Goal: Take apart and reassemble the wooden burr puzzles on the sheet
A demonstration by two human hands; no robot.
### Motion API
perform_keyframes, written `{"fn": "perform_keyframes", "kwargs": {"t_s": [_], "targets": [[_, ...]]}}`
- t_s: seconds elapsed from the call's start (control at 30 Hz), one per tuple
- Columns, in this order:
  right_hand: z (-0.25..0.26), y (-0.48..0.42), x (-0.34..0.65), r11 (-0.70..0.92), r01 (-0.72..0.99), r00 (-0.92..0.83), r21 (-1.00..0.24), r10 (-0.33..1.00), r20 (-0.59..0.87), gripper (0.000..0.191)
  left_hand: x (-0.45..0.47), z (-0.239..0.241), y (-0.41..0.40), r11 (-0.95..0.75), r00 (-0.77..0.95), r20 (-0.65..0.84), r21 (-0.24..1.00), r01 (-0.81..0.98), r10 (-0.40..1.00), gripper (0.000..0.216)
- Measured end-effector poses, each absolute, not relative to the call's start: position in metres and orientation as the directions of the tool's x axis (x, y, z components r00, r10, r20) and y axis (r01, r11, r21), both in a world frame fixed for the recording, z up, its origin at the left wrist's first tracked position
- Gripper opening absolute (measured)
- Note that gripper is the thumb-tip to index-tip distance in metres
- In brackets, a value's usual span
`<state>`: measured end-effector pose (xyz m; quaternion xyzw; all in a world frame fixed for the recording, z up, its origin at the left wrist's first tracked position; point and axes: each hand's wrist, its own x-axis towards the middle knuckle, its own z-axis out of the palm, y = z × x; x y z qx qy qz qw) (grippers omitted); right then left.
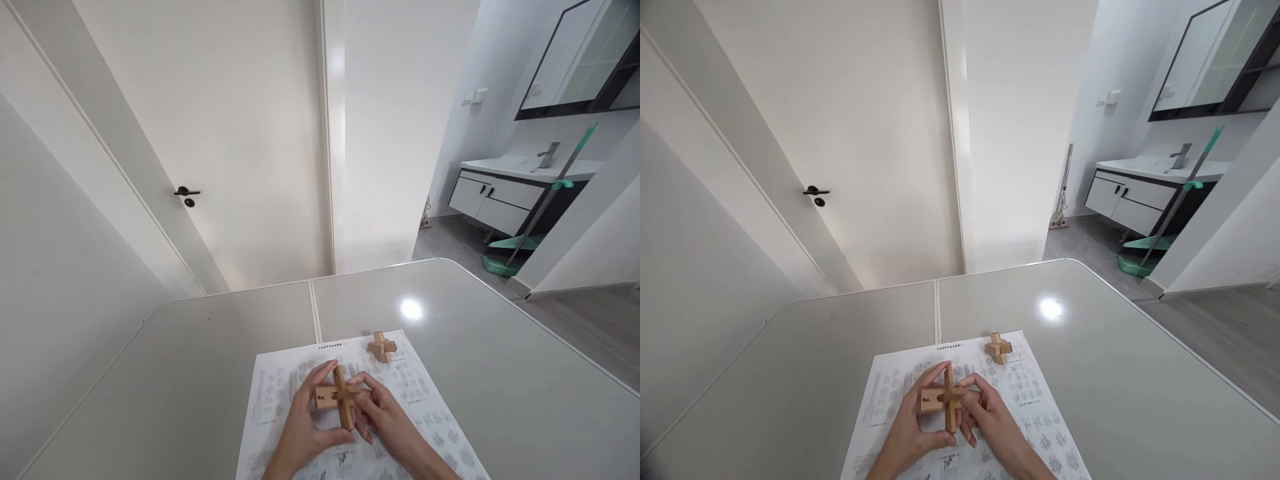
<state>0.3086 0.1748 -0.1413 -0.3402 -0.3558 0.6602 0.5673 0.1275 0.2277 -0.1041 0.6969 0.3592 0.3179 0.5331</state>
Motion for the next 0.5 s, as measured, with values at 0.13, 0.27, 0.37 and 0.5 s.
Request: {"fn": "perform_keyframes", "kwargs": {"t_s": [0.13, 0.27, 0.37, 0.5], "targets": [[-0.1395, 0.1735, 0.3110, -0.148, -0.622, -0.161, -0.769, 0.985, -0.059, 0.038, 0.1323, -0.1053, 0.2266, -0.170, 0.555, 0.084, 0.980, 0.105, 0.828, 0.059], [-0.1334, 0.1732, 0.3164, -0.224, -0.657, -0.208, -0.720, 0.972, -0.112, 0.037, 0.1347, -0.1042, 0.2255, -0.191, 0.533, 0.106, 0.976, 0.108, 0.839, 0.049], [-0.1324, 0.1731, 0.3156, -0.243, -0.673, -0.223, -0.698, 0.967, -0.122, 0.036, 0.1346, -0.1038, 0.2235, -0.163, 0.509, 0.093, 0.982, 0.096, 0.856, 0.053], [-0.1353, 0.1728, 0.3092, -0.267, -0.687, -0.253, -0.676, 0.960, -0.122, 0.034, 0.1326, -0.1077, 0.2220, -0.139, 0.451, 0.103, 0.989, 0.048, 0.887, 0.055]]}}
